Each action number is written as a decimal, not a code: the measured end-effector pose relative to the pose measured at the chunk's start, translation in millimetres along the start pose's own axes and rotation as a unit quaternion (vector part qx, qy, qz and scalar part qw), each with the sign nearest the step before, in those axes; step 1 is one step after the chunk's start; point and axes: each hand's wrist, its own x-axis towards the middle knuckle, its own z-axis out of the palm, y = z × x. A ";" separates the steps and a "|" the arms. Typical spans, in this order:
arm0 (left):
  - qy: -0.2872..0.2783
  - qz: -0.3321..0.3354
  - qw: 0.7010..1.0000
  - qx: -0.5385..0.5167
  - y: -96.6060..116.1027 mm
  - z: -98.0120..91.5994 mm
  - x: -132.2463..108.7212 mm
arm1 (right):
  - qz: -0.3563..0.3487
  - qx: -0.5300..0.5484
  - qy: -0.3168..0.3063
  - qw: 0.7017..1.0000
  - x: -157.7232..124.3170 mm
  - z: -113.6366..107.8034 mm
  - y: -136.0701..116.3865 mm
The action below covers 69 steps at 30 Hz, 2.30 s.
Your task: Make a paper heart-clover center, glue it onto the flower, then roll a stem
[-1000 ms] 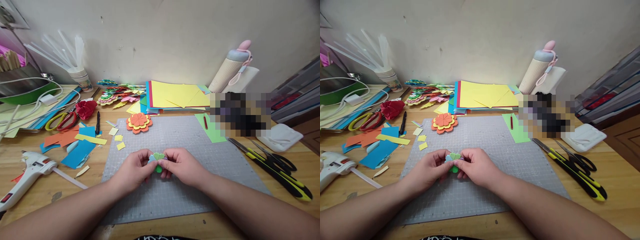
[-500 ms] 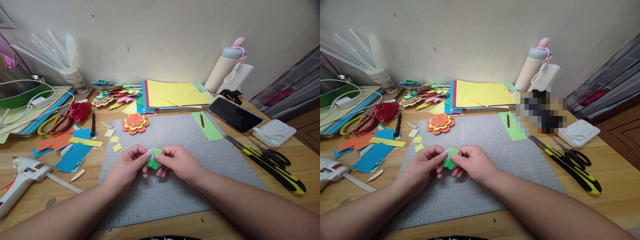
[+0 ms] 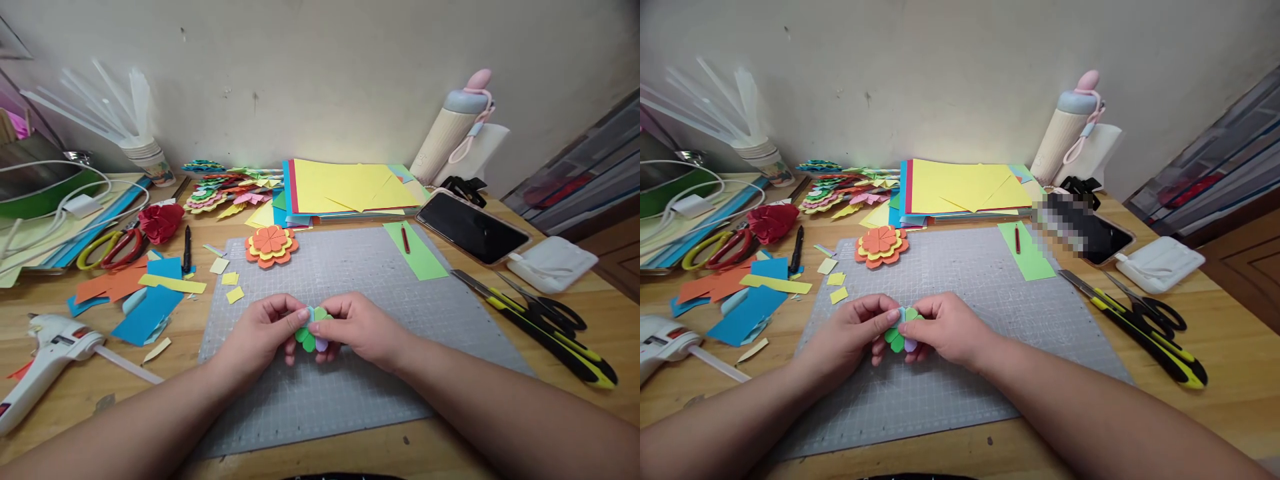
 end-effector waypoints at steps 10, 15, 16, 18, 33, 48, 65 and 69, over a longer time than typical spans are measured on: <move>-0.014 -0.001 1.000 0.006 -4.2 -3.4 -1.2 | -0.032 0.060 0.063 0.996 -2.1 3.3 1.9; -0.012 -0.001 1.000 0.029 -2.8 -3.8 -2.8 | -0.027 0.056 0.059 0.996 -1.7 2.8 5.0; -0.010 0.000 0.999 0.031 -3.2 -3.9 -2.7 | -0.029 0.054 0.059 0.996 -1.6 2.8 5.4; -0.009 0.000 0.999 0.036 -4.7 -4.1 -2.4 | -0.034 0.050 0.061 0.996 -1.7 2.9 5.8; -0.010 0.017 0.999 -0.033 -8.8 -4.4 -5.0 | -0.050 0.030 0.069 0.996 -8.1 10.0 4.6; 0.046 -0.010 0.999 -0.008 -3.1 -4.1 -9.9 | 0.005 0.090 -0.010 0.996 -3.0 11.9 6.9; 0.056 0.004 0.998 0.026 -0.2 -11.0 -10.6 | 0.035 0.036 0.024 0.998 -4.3 13.2 5.4; 0.066 0.008 0.997 0.049 -0.7 -10.9 -11.5 | 0.029 0.029 0.033 0.999 -4.4 14.4 4.9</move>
